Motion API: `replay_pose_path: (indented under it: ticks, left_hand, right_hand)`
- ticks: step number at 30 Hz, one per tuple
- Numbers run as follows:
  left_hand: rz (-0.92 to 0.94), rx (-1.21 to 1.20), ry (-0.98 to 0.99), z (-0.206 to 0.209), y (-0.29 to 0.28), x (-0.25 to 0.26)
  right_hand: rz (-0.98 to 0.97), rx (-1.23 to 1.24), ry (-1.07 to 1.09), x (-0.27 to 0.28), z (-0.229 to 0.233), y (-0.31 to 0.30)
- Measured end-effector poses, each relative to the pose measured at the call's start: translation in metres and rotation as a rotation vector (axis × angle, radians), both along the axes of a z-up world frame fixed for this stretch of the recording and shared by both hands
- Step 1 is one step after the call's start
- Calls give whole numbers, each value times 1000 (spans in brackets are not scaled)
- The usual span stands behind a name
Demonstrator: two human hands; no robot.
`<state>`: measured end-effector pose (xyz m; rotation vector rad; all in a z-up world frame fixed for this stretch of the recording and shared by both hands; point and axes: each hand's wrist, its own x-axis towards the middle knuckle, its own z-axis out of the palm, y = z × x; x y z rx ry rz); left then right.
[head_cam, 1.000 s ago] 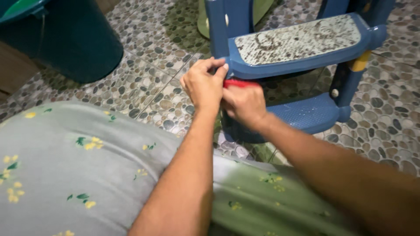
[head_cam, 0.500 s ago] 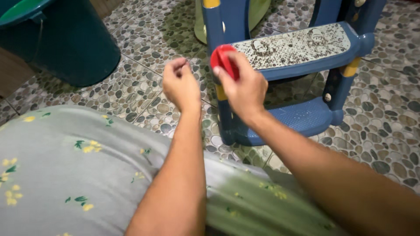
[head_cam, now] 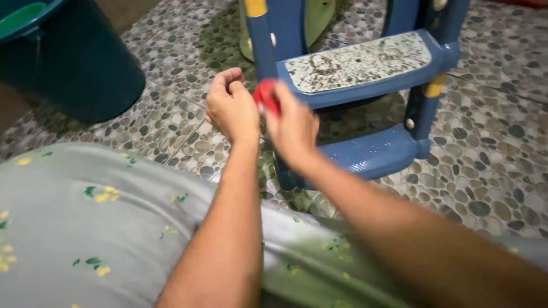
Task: The person scrubs a blue and yellow child potty chair with a red brush, repeatedly scooping water from a bucket with a green scoop and rinsing the seat and steps. The chair is turned and repositioned to clean multiple surfaces.
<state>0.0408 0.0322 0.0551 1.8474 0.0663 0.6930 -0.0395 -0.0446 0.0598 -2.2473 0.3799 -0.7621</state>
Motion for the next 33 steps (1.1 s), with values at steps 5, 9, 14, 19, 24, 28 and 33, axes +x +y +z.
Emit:
replay_pose_path:
  ticks: [5, 9, 14, 19, 24, 28, 33]
  left_hand:
    - [25, 72, -35, 2, 7, -5]
    - [24, 33, -24, -2, 1, -3]
    - [-54, 191, -86, -11, -16, -3]
    - [-103, 208, 121, -15, -25, -14]
    - [-14, 416, 161, -10, -31, -25]
    - [9, 434, 145, -9, -37, -31]
    - [28, 484, 125, -10, -34, -32]
  right_hand:
    - [24, 94, -2, -25, -41, 15]
    - [20, -75, -137, -7, -30, -1]
    - [-7, -203, -189, -24, -23, -18]
    - [-158, -155, -231, -27, -52, -71]
    - [-392, -25, -446, -25, -26, -176]
    - [-462, 92, -512, -32, -22, -177]
    - [-298, 74, -256, -21, -57, -134]
